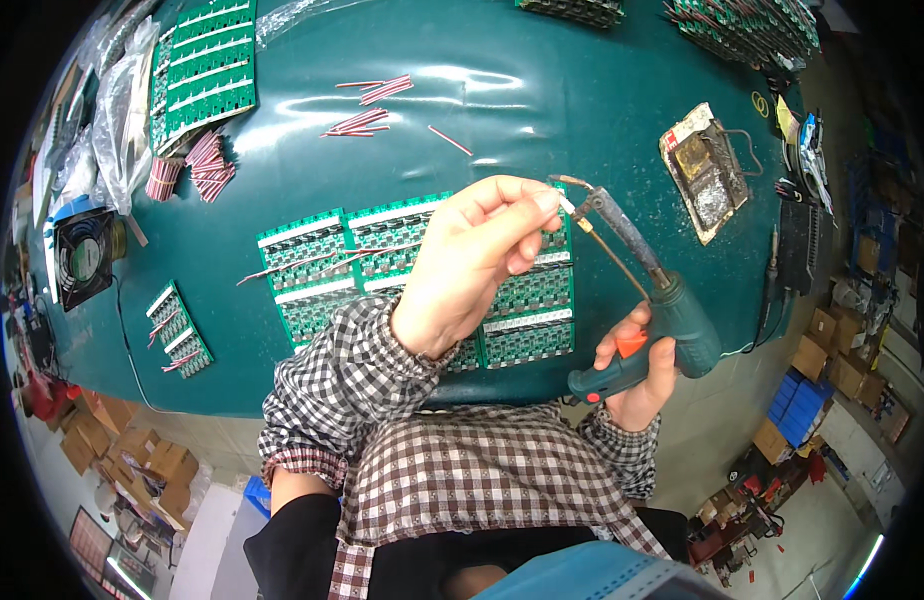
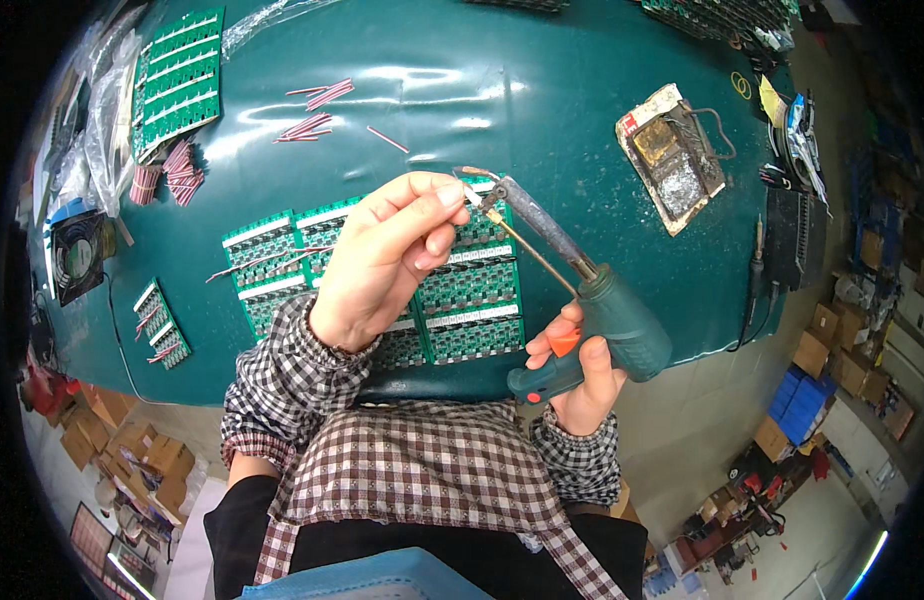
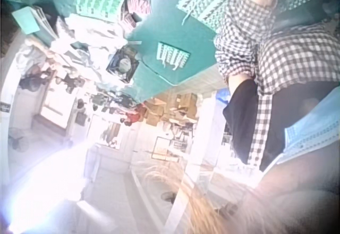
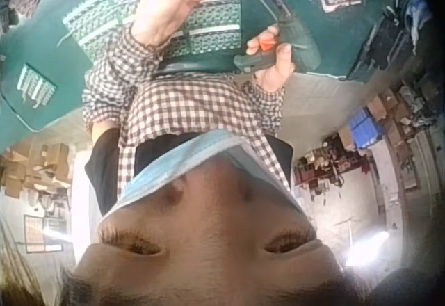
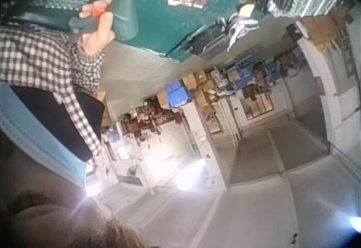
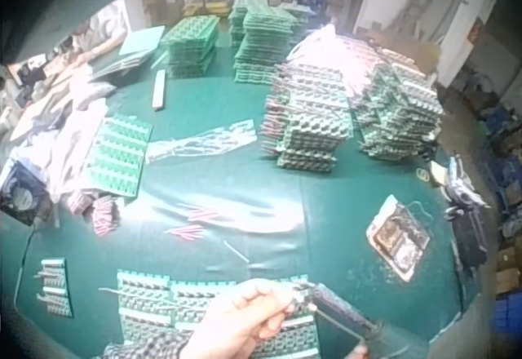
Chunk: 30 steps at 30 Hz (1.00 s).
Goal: The person positions wires onto circuit boards and solders them to the boards using a soldering iron.
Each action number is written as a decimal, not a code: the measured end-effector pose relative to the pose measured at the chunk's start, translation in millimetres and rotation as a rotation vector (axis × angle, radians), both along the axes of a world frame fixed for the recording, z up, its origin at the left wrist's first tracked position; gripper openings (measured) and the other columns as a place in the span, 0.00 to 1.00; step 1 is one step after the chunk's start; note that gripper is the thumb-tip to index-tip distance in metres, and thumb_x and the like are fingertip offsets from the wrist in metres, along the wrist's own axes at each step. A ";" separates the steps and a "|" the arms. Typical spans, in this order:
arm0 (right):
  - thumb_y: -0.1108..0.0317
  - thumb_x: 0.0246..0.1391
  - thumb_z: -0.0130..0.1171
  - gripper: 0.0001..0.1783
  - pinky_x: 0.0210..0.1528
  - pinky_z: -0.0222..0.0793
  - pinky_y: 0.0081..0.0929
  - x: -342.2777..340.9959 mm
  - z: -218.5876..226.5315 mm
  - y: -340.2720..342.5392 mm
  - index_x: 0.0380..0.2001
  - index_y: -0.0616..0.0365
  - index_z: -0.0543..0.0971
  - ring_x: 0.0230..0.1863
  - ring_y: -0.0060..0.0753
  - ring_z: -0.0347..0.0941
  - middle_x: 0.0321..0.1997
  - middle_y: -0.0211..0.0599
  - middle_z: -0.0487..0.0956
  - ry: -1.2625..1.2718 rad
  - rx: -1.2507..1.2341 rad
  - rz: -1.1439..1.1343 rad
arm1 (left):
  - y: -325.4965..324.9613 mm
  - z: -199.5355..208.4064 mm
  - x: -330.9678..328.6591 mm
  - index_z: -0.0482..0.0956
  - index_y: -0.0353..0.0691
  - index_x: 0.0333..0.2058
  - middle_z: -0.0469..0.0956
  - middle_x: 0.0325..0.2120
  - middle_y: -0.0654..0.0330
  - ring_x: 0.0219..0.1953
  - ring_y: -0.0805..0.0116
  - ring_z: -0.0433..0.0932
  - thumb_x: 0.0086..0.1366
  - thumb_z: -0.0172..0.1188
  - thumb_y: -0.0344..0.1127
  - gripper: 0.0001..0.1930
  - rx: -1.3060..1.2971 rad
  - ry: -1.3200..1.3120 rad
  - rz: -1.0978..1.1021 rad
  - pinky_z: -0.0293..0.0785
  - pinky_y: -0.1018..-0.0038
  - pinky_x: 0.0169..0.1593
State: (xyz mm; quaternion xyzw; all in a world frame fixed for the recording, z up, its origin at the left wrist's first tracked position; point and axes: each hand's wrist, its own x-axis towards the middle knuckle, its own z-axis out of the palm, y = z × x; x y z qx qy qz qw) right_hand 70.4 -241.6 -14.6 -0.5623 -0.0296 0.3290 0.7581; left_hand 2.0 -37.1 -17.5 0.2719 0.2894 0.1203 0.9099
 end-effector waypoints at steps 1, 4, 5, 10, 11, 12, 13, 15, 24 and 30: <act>0.54 0.54 0.52 0.24 0.24 0.74 0.26 0.7 0.8 0.5 0.42 0.68 0.69 0.26 0.35 0.74 0.31 0.39 0.74 0.001 -0.002 -0.001 | 1.3 2.3 1.1 0.73 0.35 0.39 0.74 0.28 0.64 0.23 0.83 0.63 0.63 0.52 0.32 0.09 0.018 0.052 -0.021 0.60 0.87 0.26; 0.51 0.56 0.50 0.25 0.22 0.69 0.21 3.9 1.8 2.1 0.42 0.64 0.65 0.26 0.27 0.70 0.31 0.35 0.70 -0.031 -0.055 0.008 | 8.1 -0.3 -1.5 0.70 0.34 0.45 0.74 0.30 0.62 0.27 0.81 0.67 0.62 0.49 0.28 0.12 0.231 0.106 -0.068 0.65 0.85 0.32; 0.51 0.57 0.49 0.24 0.22 0.69 0.21 6.9 1.3 0.8 0.42 0.64 0.66 0.26 0.27 0.70 0.31 0.35 0.70 -0.038 -0.046 -0.006 | 11.4 -2.8 -1.9 0.68 0.34 0.48 0.75 0.31 0.61 0.30 0.79 0.69 0.62 0.47 0.26 0.15 0.427 0.105 -0.095 0.68 0.84 0.36; 0.51 0.59 0.46 0.23 0.24 0.68 0.19 23.7 -2.8 -2.9 0.43 0.63 0.66 0.28 0.26 0.70 0.32 0.34 0.72 -0.027 0.031 -0.092 | 33.6 -19.9 22.3 0.65 0.36 0.50 0.76 0.34 0.57 0.36 0.69 0.73 0.60 0.42 0.21 0.18 1.016 0.167 -0.142 0.70 0.75 0.43; 0.53 0.58 0.48 0.23 0.23 0.72 0.21 28.5 -6.0 -5.5 0.42 0.65 0.68 0.27 0.29 0.73 0.34 0.36 0.72 -0.027 0.069 -0.120 | 36.7 -24.9 30.0 0.66 0.36 0.50 0.76 0.35 0.56 0.37 0.64 0.74 0.59 0.43 0.21 0.19 1.260 0.188 -0.146 0.70 0.72 0.43; 0.53 0.58 0.48 0.23 0.23 0.72 0.21 31.1 -6.2 -6.0 0.42 0.65 0.68 0.27 0.29 0.73 0.34 0.36 0.72 -0.026 0.074 -0.118 | 40.0 -30.2 36.3 0.66 0.37 0.50 0.76 0.36 0.54 0.39 0.58 0.75 0.58 0.45 0.20 0.19 1.506 0.211 -0.149 0.71 0.69 0.43; 0.53 0.58 0.47 0.23 0.23 0.72 0.21 33.3 -6.2 -6.3 0.42 0.65 0.68 0.27 0.29 0.73 0.34 0.36 0.73 -0.032 0.090 -0.137 | 43.5 -35.5 41.1 0.66 0.38 0.50 0.75 0.40 0.53 0.43 0.51 0.72 0.54 0.50 0.21 0.22 1.619 0.241 -0.177 0.69 0.65 0.46; 0.53 0.59 0.46 0.22 0.23 0.72 0.21 37.2 -7.6 -9.4 0.42 0.64 0.67 0.27 0.29 0.73 0.34 0.36 0.73 -0.038 0.113 -0.162 | 46.6 -37.9 43.8 0.67 0.38 0.49 0.74 0.41 0.53 0.45 0.51 0.71 0.52 0.52 0.21 0.23 1.829 0.267 -0.090 0.68 0.65 0.47; 0.54 0.59 0.46 0.21 0.24 0.72 0.22 44.0 -13.8 -13.1 0.42 0.65 0.67 0.28 0.30 0.73 0.35 0.37 0.72 0.010 0.151 -0.135 | 61.9 -35.2 47.8 0.74 0.37 0.30 0.71 0.29 0.53 0.35 0.55 0.72 0.51 0.60 0.29 0.07 1.810 0.463 -0.154 0.68 0.67 0.39; 0.56 0.59 0.47 0.21 0.24 0.73 0.23 42.6 -11.8 -15.6 0.42 0.66 0.67 0.28 0.31 0.74 0.36 0.38 0.72 0.007 0.146 -0.124 | 67.7 -50.9 55.1 0.72 0.37 0.25 0.71 0.27 0.55 0.32 0.55 0.71 0.51 0.60 0.32 0.06 1.918 0.469 -0.206 0.68 0.67 0.37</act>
